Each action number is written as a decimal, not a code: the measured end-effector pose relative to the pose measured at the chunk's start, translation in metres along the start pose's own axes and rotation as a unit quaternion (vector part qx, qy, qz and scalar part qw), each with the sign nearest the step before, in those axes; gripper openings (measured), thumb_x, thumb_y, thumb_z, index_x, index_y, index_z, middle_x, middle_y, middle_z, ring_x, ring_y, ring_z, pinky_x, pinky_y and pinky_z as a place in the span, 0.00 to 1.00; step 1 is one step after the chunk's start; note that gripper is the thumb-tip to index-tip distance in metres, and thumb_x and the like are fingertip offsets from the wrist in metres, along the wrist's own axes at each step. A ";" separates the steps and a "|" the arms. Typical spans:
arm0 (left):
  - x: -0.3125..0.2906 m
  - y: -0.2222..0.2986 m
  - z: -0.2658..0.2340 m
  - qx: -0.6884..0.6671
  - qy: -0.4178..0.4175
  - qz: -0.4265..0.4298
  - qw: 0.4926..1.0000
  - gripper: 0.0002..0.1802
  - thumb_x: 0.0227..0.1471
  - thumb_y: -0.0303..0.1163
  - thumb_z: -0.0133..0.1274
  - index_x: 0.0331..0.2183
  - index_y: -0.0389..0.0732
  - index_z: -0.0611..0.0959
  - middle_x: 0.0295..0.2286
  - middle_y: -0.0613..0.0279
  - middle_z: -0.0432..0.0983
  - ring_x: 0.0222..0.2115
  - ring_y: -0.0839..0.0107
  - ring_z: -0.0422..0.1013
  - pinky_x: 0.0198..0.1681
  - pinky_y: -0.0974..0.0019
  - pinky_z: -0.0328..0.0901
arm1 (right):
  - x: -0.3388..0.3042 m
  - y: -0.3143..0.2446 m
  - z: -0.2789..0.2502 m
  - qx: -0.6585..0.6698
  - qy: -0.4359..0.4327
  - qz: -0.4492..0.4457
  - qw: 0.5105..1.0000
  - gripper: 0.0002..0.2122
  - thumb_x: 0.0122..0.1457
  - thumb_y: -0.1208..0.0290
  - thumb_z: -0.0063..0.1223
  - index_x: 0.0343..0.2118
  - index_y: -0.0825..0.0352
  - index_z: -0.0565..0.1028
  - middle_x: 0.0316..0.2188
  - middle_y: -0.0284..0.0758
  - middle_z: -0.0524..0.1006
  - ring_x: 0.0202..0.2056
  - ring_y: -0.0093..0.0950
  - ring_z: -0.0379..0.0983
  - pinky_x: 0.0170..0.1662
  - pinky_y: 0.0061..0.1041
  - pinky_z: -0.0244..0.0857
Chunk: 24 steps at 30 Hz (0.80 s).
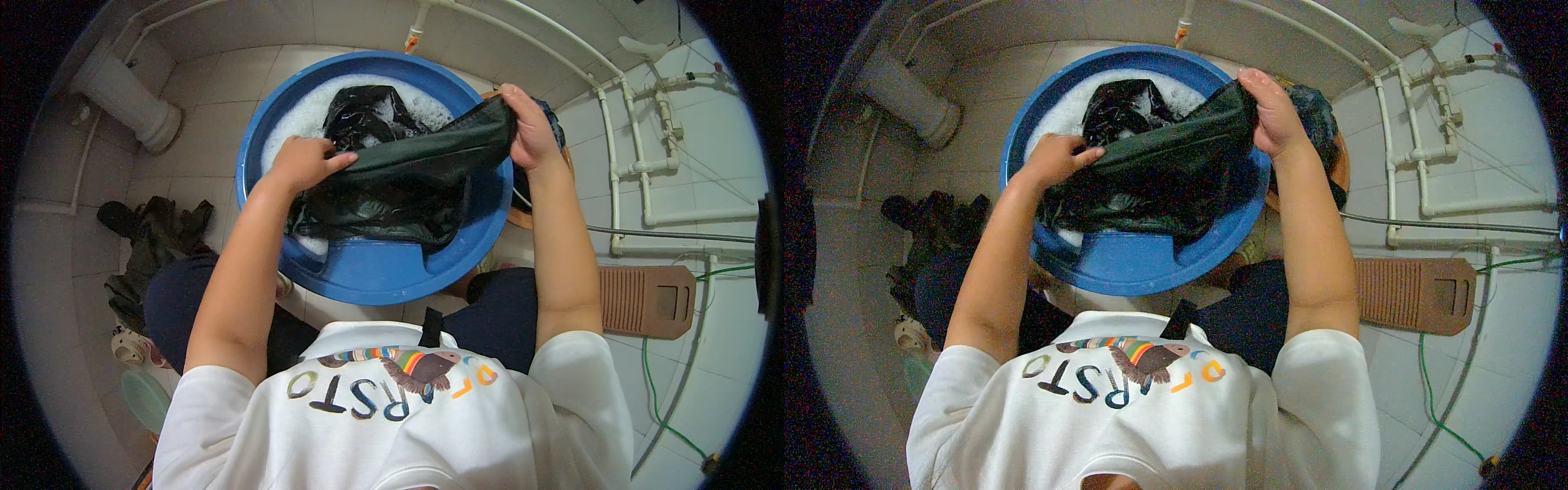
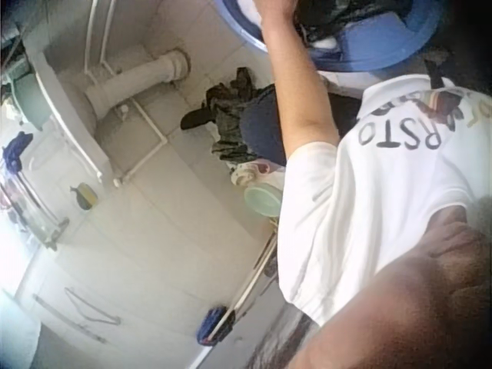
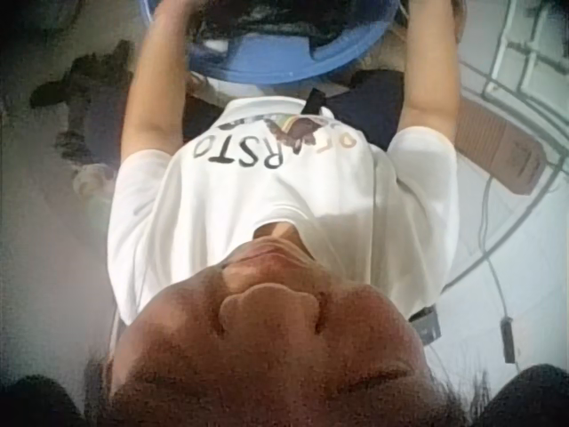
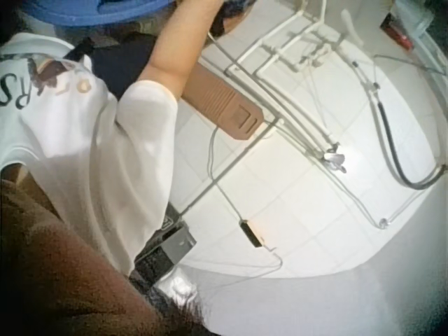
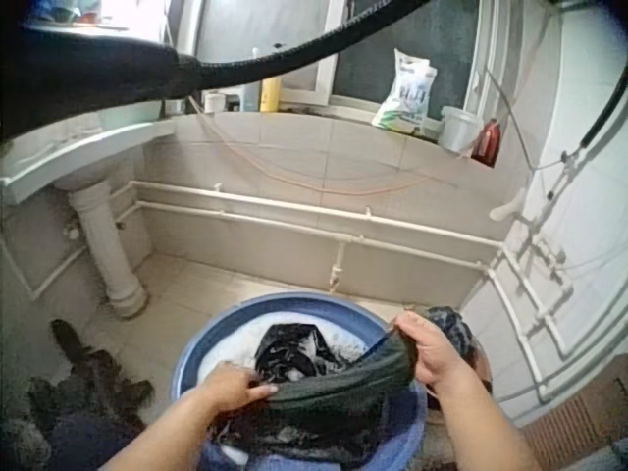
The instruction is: The person hand washes a dark garment in a blue plastic basin filled with soapy water. They repeatedly submerge, scrub, and wring the fabric with both hands, occasionally lifting it to inspect or reposition it within the basin.
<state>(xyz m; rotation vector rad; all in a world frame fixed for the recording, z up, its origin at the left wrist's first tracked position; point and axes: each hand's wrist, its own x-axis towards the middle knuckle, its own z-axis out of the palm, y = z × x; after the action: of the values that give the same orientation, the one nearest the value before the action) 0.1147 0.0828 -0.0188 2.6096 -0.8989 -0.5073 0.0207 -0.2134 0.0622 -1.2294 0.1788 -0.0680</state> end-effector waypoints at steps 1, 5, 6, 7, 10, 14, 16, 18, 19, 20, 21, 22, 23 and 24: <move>-0.001 0.002 -0.007 0.002 -0.046 -0.035 0.998 0.30 0.42 0.58 0.44 0.31 0.40 0.79 0.27 0.52 0.74 0.32 0.57 0.69 0.39 0.57 0.60 | 0.004 0.007 -0.006 -0.064 0.075 0.008 0.995 0.08 0.57 0.65 0.39 0.27 0.64 0.65 0.21 0.28 0.66 0.23 0.18 0.63 0.28 0.17 0.61; -0.007 0.001 -0.033 -0.457 0.019 0.030 0.889 0.12 0.34 0.37 0.60 0.18 0.43 0.74 0.17 0.64 0.70 0.20 0.75 0.68 0.25 0.72 0.62 | -0.001 0.030 -0.025 -0.414 -0.066 -0.002 0.908 0.20 0.46 0.61 0.54 0.39 0.67 0.66 0.30 0.33 0.70 0.33 0.22 0.67 0.40 0.21 0.60; -0.013 0.009 -0.042 -0.626 0.008 0.045 0.779 0.13 0.32 0.27 0.59 0.16 0.46 0.69 0.16 0.71 0.66 0.18 0.81 0.65 0.23 0.76 0.61 | -0.002 0.036 -0.024 -0.487 -0.122 -0.009 0.865 0.23 0.43 0.61 0.55 0.41 0.69 0.66 0.32 0.34 0.71 0.34 0.24 0.67 0.41 0.22 0.59; -0.011 0.008 -0.043 -0.726 -0.014 0.096 0.680 0.09 0.35 0.27 0.57 0.18 0.45 0.71 0.18 0.69 0.69 0.21 0.77 0.68 0.26 0.72 0.65 | -0.002 0.044 -0.026 -0.554 -0.177 -0.016 0.813 0.26 0.41 0.60 0.56 0.43 0.70 0.66 0.34 0.36 0.71 0.35 0.25 0.67 0.42 0.23 0.59; -0.015 0.019 -0.029 -0.888 -0.002 0.049 0.456 0.09 0.38 0.31 0.55 0.27 0.41 0.75 0.27 0.59 0.74 0.29 0.65 0.71 0.37 0.61 0.66 | 0.012 0.063 -0.037 -0.499 -0.175 0.162 0.833 0.24 0.40 0.62 0.57 0.40 0.72 0.69 0.34 0.38 0.73 0.35 0.28 0.68 0.41 0.25 0.60; 0.020 0.006 0.028 -0.932 -0.011 -0.030 0.362 0.13 0.44 0.32 0.50 0.33 0.36 0.75 0.35 0.52 0.72 0.38 0.58 0.68 0.46 0.55 0.60 | 0.034 0.100 -0.055 -0.134 0.093 0.137 0.977 0.26 0.43 0.58 0.55 0.40 0.74 0.67 0.36 0.43 0.71 0.40 0.32 0.66 0.43 0.29 0.59; 0.026 0.010 0.058 -0.910 0.011 -0.101 0.403 0.14 0.45 0.31 0.48 0.36 0.37 0.72 0.35 0.52 0.71 0.37 0.60 0.68 0.45 0.56 0.61 | 0.044 0.119 -0.049 -0.251 0.204 0.071 0.944 0.27 0.45 0.55 0.53 0.42 0.73 0.65 0.38 0.42 0.70 0.40 0.32 0.66 0.42 0.30 0.60; 0.029 0.012 0.079 -0.877 0.058 -0.146 0.454 0.17 0.44 0.29 0.50 0.39 0.39 0.68 0.34 0.56 0.70 0.35 0.63 0.68 0.40 0.60 0.63 | 0.050 0.147 -0.039 -0.510 0.164 0.072 0.841 0.30 0.46 0.51 0.50 0.46 0.71 0.62 0.43 0.45 0.68 0.44 0.37 0.64 0.46 0.33 0.58; 0.027 0.020 0.077 -0.854 0.081 -0.163 0.487 0.18 0.43 0.28 0.51 0.39 0.40 0.68 0.34 0.56 0.69 0.34 0.65 0.68 0.39 0.61 0.64 | 0.055 0.169 -0.043 -0.604 0.126 0.075 0.783 0.31 0.47 0.49 0.49 0.48 0.70 0.61 0.44 0.45 0.67 0.46 0.39 0.63 0.47 0.34 0.57; 0.029 0.025 0.076 -0.836 0.080 -0.175 0.514 0.19 0.43 0.27 0.51 0.40 0.39 0.68 0.34 0.56 0.69 0.34 0.65 0.68 0.38 0.62 0.64 | 0.058 0.183 -0.048 -0.608 0.123 0.124 0.774 0.33 0.45 0.49 0.50 0.48 0.71 0.60 0.45 0.46 0.66 0.47 0.40 0.62 0.47 0.34 0.56; 0.032 0.029 0.074 -0.817 0.080 -0.187 0.539 0.19 0.42 0.27 0.52 0.40 0.39 0.68 0.34 0.56 0.69 0.34 0.66 0.68 0.38 0.63 0.64 | 0.063 0.196 -0.054 -0.610 0.119 0.173 0.764 0.35 0.44 0.48 0.51 0.49 0.72 0.60 0.45 0.47 0.65 0.48 0.40 0.61 0.47 0.34 0.56; 0.033 0.030 0.075 -0.797 0.082 -0.199 0.565 0.20 0.42 0.27 0.52 0.40 0.38 0.68 0.34 0.56 0.69 0.34 0.67 0.68 0.37 0.64 0.64 | 0.070 0.207 -0.059 -0.611 0.112 0.220 0.753 0.36 0.43 0.48 0.52 0.49 0.73 0.60 0.46 0.48 0.65 0.49 0.40 0.60 0.48 0.33 0.55; 0.035 0.030 0.077 -0.782 0.057 -0.179 0.594 0.21 0.42 0.26 0.52 0.41 0.38 0.68 0.35 0.56 0.69 0.34 0.67 0.68 0.37 0.65 0.64 | 0.076 0.212 -0.066 -0.606 0.080 0.280 0.740 0.34 0.45 0.48 0.49 0.50 0.70 0.59 0.47 0.47 0.64 0.49 0.40 0.60 0.48 0.33 0.55; 0.036 0.030 0.080 -0.767 0.033 -0.160 0.621 0.21 0.42 0.26 0.52 0.42 0.38 0.68 0.35 0.56 0.69 0.33 0.67 0.68 0.36 0.65 0.64 | 0.080 0.214 -0.076 -0.599 0.047 0.339 0.725 0.33 0.47 0.48 0.46 0.51 0.68 0.59 0.48 0.45 0.63 0.48 0.40 0.60 0.48 0.33 0.55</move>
<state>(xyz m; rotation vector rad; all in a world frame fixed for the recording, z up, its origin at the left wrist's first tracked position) 0.0913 0.0218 -0.0843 1.0726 0.1986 -0.7529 0.0770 -0.2239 -0.1716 -2.3779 0.8509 0.7489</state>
